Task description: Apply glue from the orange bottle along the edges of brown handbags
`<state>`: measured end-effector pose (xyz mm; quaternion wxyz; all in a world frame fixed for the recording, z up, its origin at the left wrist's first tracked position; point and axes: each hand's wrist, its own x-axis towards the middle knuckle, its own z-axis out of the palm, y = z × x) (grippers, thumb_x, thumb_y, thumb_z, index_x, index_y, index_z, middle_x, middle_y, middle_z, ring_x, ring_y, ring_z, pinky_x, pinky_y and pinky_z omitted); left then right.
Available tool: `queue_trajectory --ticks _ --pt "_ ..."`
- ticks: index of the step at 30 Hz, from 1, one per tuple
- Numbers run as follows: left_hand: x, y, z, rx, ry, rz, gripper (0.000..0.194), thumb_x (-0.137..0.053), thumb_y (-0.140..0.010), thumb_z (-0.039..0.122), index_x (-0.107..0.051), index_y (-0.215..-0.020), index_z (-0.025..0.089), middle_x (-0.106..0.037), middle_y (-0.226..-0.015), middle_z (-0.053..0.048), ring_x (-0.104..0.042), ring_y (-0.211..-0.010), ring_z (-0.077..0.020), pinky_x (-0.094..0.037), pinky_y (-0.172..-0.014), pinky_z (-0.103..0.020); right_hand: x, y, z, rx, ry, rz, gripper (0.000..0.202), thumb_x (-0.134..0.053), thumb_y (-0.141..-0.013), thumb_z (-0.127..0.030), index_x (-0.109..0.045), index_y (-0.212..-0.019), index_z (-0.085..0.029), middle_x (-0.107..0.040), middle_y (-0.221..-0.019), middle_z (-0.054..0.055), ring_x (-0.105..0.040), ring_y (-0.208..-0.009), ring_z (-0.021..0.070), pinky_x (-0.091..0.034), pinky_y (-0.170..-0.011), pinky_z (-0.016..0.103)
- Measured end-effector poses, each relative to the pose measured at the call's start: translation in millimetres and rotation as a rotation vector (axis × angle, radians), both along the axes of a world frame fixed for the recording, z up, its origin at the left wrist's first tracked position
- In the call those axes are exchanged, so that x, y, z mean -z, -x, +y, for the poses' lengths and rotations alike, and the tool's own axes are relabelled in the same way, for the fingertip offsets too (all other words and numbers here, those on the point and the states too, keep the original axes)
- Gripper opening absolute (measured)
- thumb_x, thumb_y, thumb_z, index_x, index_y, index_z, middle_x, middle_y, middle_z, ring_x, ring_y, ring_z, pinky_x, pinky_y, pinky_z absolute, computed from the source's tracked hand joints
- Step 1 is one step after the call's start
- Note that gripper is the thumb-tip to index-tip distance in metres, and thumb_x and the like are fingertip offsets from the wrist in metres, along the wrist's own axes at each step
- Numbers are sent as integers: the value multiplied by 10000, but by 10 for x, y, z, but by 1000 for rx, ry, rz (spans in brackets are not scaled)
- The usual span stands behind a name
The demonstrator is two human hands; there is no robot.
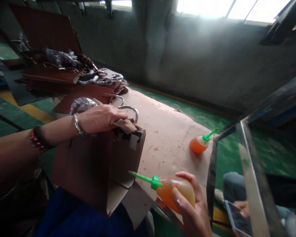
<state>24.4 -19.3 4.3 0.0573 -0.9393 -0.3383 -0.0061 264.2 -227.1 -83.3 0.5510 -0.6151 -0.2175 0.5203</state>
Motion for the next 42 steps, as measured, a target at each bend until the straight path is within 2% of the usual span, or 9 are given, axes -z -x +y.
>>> queue_trajectory --ticks 5,8,13,17,23,27,34,39,42 --pt "-313 41 -18 -26 -146 -19 205 -483 -850 210 -627 -986 159 -623 -849 -18 -583 -817 -155 -413 -767 -227 -22 -16 87 61 -120 -11 451 -757 -677 -432 -529 -1037 -285 -689 -823 3 -669 -658 197 -556 -580 290" --pt "-392 22 4 3 -211 -73 187 -484 -863 245 -613 -970 162 -612 -883 -4 -568 -881 -155 -415 -822 -255 7 -50 170 96 -178 -83 445 -768 -671 -424 -559 -1029 -263 -671 -802 -4 -624 -641 149 -527 -589 229" --pt "-306 -58 -16 69 -290 -36 177 -439 -890 157 -612 -922 146 -608 -857 -41 -566 -864 -164 -419 -845 -299 101 -49 309 86 -215 -305 460 -729 -691 -484 -542 -1032 -238 -630 -821 10 -583 -662 163 -481 -572 241" --pt "-236 -106 -31 65 -307 23 190 -436 -898 158 -619 -946 160 -617 -852 -55 -583 -845 -193 -434 -823 -333 145 32 368 53 -183 -415 492 -716 -680 -527 -529 -1021 -225 -632 -826 24 -587 -654 169 -473 -550 243" --pt "-230 -125 -9 39 -302 62 246 -388 -934 173 -612 -1033 142 -618 -837 -66 -585 -868 -206 -423 -844 -339 123 124 406 30 -149 -517 483 -706 -674 -551 -538 -1000 -238 -620 -814 -2 -578 -644 149 -487 -565 227" --pt "-207 -128 6 50 -316 64 223 -404 -928 177 -615 -997 158 -621 -834 -59 -585 -863 -208 -424 -822 -341 189 92 434 -14 -162 -628 468 -681 -708 -545 -521 -1024 -238 -603 -892 19 -586 -720 167 -493 -629 257" --pt "-238 -141 1 59 -333 76 241 -371 -944 186 -606 -973 142 -612 -829 -59 -581 -891 -211 -427 -817 -334 399 37 379 -167 -142 -692 444 -649 -762 -525 -508 -1065 -234 -585 -958 39 -602 -764 189 -501 -641 288" --pt "-324 -162 -13 48 -395 122 333 -261 -964 187 -581 -1037 132 -609 -852 -23 -582 -906 -179 -417 -840 -329 345 44 362 -130 -131 -670 456 -656 -752 -529 -511 -1069 -235 -601 -925 28 -604 -723 177 -504 -618 268" --pt "-328 -183 -29 38 -450 137 324 -278 -950 190 -589 -1026 143 -623 -846 -21 -593 -885 -182 -419 -816 -324 296 36 378 -74 -133 -643 468 -672 -734 -531 -510 -1059 -235 -605 -875 14 -595 -682 163 -504 -590 252"
